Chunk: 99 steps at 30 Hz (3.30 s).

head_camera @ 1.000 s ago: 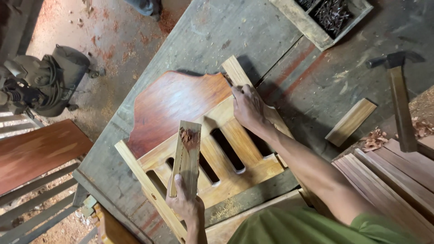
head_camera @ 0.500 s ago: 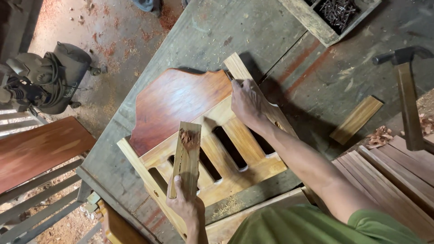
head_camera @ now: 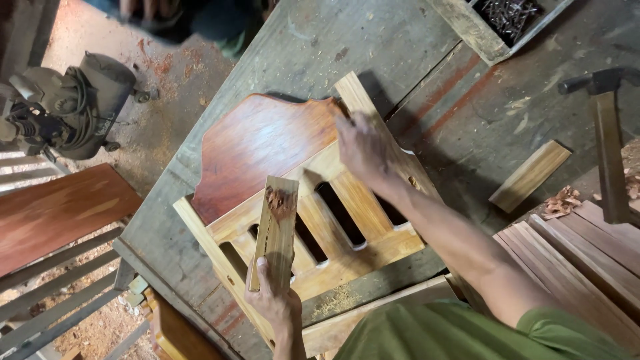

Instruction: The person uses a chisel to carve and shape a wooden piece, then hammers it into place on a wooden chair frame. They also use a hammer to secure other parts of the chair and apply a reddish substance to the wood.

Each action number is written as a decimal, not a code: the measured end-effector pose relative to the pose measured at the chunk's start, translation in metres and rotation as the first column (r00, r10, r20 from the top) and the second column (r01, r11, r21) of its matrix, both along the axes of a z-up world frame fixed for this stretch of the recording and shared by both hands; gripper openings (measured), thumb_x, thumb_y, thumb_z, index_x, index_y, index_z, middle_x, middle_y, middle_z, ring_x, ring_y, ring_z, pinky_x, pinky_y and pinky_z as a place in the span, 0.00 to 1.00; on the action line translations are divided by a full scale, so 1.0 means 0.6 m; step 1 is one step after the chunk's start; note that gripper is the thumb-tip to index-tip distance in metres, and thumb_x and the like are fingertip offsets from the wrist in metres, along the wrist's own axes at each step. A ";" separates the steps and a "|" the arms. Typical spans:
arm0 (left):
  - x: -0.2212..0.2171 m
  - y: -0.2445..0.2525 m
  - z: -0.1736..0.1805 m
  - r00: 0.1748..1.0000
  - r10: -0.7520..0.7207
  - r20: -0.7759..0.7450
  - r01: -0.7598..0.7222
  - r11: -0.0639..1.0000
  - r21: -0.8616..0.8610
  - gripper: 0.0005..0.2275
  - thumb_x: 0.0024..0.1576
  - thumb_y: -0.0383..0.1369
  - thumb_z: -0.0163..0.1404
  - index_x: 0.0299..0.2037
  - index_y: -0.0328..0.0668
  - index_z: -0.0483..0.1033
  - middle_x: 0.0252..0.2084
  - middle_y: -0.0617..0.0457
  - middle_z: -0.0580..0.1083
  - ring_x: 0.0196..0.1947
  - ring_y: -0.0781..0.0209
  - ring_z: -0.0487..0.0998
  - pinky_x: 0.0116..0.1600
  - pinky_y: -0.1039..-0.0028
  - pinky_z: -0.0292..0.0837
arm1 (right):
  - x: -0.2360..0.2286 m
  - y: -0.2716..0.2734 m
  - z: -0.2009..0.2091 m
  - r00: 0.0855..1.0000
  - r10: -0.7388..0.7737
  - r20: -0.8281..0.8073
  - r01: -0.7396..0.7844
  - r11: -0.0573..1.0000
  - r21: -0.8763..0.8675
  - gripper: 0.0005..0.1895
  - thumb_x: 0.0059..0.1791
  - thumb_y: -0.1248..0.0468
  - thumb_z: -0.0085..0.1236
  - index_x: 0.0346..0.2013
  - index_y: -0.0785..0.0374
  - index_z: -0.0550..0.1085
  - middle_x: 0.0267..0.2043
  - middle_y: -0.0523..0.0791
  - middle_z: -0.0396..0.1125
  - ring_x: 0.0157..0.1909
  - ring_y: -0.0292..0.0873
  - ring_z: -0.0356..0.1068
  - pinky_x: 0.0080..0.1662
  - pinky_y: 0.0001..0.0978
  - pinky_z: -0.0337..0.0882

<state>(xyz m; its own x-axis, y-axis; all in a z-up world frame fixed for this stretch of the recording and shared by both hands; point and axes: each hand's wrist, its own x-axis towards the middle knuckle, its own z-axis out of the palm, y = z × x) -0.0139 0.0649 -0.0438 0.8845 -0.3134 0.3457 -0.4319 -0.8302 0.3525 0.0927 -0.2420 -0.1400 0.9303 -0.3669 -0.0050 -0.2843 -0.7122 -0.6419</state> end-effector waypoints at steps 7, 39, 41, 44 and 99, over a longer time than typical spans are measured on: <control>0.001 -0.033 0.043 1.000 0.006 -0.007 -0.005 0.999 0.048 0.35 0.55 0.11 0.47 0.71 0.52 0.56 0.51 0.32 0.72 0.39 0.38 0.75 0.31 0.62 0.66 | -0.036 -0.010 0.012 0.992 -0.095 -0.080 0.105 0.985 0.138 0.19 0.51 0.68 0.52 0.57 0.58 0.70 0.46 0.54 0.61 0.40 0.60 0.69 0.35 0.55 0.70; -0.027 0.023 0.012 0.992 0.100 -0.072 -0.078 0.962 0.260 0.34 0.41 0.12 0.45 0.64 0.35 0.63 0.56 0.29 0.72 0.49 0.29 0.75 0.45 0.53 0.74 | -0.049 -0.017 0.030 0.993 -0.106 -0.054 0.113 0.982 0.150 0.17 0.49 0.67 0.52 0.54 0.59 0.72 0.46 0.52 0.65 0.40 0.63 0.71 0.37 0.59 0.70; -0.037 0.041 -0.003 0.985 0.147 -0.095 -0.112 0.946 0.303 0.35 0.39 0.13 0.45 0.64 0.37 0.64 0.58 0.31 0.72 0.51 0.30 0.74 0.47 0.53 0.71 | -0.031 -0.030 0.028 0.994 -0.099 -0.053 0.105 0.985 0.140 0.16 0.50 0.67 0.51 0.53 0.59 0.72 0.47 0.52 0.65 0.39 0.65 0.71 0.37 0.62 0.70; -0.045 0.052 -0.016 0.974 0.207 -0.096 -0.160 0.919 0.361 0.37 0.36 0.13 0.46 0.63 0.39 0.65 0.60 0.33 0.72 0.52 0.31 0.73 0.47 0.54 0.70 | -0.004 -0.043 0.012 0.994 -0.072 -0.082 0.080 0.991 0.105 0.14 0.50 0.66 0.52 0.51 0.59 0.72 0.48 0.51 0.66 0.36 0.67 0.73 0.34 0.63 0.70; 0.018 -0.167 0.116 0.727 0.310 -0.613 -0.678 0.461 -0.572 0.07 0.60 0.30 0.52 0.37 0.33 0.80 0.29 0.45 0.75 0.27 0.65 0.69 0.36 0.67 0.74 | -0.172 0.058 0.122 0.941 0.184 0.284 -0.255 0.936 0.241 0.16 0.52 0.61 0.57 0.55 0.49 0.78 0.45 0.41 0.72 0.47 0.46 0.76 0.47 0.38 0.76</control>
<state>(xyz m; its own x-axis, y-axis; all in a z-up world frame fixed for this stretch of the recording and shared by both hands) -0.0034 -0.0351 0.0257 0.8921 0.4169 -0.1742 0.2863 -0.2232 0.9318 -0.0103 -0.2073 -0.0665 0.9702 -0.1713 0.1717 0.0569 -0.5272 -0.8478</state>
